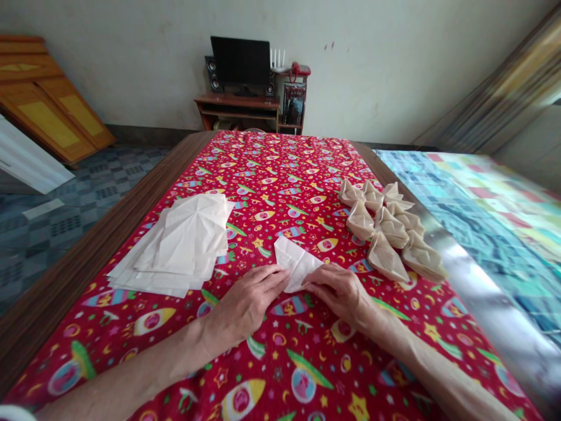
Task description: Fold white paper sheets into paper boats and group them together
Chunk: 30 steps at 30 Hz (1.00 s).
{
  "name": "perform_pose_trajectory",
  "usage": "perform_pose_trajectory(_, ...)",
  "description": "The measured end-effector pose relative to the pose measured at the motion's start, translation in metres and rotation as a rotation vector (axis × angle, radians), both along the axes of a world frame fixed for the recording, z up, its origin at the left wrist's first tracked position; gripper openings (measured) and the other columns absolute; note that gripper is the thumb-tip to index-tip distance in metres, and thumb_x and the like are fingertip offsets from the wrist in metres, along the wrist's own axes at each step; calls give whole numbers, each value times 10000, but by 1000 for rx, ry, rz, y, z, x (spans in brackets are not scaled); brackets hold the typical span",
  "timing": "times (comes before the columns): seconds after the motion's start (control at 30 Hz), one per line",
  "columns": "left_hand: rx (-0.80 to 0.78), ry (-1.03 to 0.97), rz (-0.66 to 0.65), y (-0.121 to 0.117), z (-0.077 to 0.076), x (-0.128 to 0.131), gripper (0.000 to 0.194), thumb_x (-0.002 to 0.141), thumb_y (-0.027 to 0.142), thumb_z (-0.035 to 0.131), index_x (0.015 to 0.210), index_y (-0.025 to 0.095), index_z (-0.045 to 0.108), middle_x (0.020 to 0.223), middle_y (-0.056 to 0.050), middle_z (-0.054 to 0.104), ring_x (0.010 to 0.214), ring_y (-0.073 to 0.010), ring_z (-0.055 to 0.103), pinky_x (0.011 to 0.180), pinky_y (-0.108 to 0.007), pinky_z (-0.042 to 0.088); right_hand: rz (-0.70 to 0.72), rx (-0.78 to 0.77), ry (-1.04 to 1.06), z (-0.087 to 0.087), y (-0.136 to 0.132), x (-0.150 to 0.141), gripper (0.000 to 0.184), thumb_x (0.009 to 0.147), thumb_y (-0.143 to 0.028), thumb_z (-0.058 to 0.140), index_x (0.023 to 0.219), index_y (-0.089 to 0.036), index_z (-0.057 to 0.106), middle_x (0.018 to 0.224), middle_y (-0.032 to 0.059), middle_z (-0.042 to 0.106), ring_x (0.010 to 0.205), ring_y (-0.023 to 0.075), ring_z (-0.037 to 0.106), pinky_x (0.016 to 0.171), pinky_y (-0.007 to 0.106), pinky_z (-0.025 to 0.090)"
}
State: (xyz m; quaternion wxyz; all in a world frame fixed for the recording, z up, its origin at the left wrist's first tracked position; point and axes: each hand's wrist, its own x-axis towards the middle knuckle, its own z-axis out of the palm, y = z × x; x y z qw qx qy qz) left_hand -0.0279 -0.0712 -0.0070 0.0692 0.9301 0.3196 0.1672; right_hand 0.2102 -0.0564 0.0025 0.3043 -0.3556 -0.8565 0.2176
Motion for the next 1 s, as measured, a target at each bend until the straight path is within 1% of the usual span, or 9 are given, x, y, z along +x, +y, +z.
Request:
perform_pose_trajectory(0.13,-5,-26,16,0,-2,1,473,874,45,370,1332,128,457,1341,-74,521,1268,-205,415,1078,-386,387,-185,-75,-11,-3,3,-6,156,891,-277,542,797,-180,621,663,-8,620,578,102,563,559,197,412)
perform_pose_trajectory(0.27,-34,-65,1,1,-3,1,508,851,24,368,1343,128,445,1345,-74,516,1278,-202,407,1078,-383,394,-269,-84,-58,-5,8,-13,141,872,-274,565,784,-179,622,653,-15,611,566,99,539,557,196,382)
perform_pose_trajectory(0.43,-41,-107,23,1,-3,2,464,871,30,346,1316,87,467,1312,-98,538,1267,-198,416,1063,-376,413,-295,-76,-102,-5,13,-17,155,864,-283,579,749,-185,615,649,-20,600,566,97,518,564,197,361)
perform_pose_trajectory(0.53,-36,-134,20,0,-3,3,461,872,32,344,1313,85,469,1292,-107,547,1246,-196,438,1050,-378,427,-304,-70,-122,-4,13,-18,158,858,-294,591,740,-189,602,640,-23,592,559,99,510,554,202,347)
perform_pose_trajectory(0.67,-36,-98,19,-1,-3,3,518,862,23,341,1366,119,410,1339,-97,510,1267,-202,418,1062,-396,413,-313,-14,-156,-4,13,-19,141,862,-287,590,758,-191,589,672,-13,585,590,110,509,572,215,348)
perform_pose_trajectory(0.8,-24,-56,-5,-2,-2,1,521,850,21,354,1354,131,430,1361,-88,498,1277,-208,410,1058,-408,414,-323,64,-185,-5,13,-19,129,860,-255,587,753,-184,580,729,14,581,663,134,519,613,232,360)
perform_pose_trajectory(1.0,14,-12,-9,-5,-2,0,497,873,33,344,1356,116,423,1381,-88,483,1304,-203,388,1068,-394,404,-341,96,-210,-7,14,-20,156,857,-239,592,713,-183,571,694,7,554,633,131,490,577,235,337)
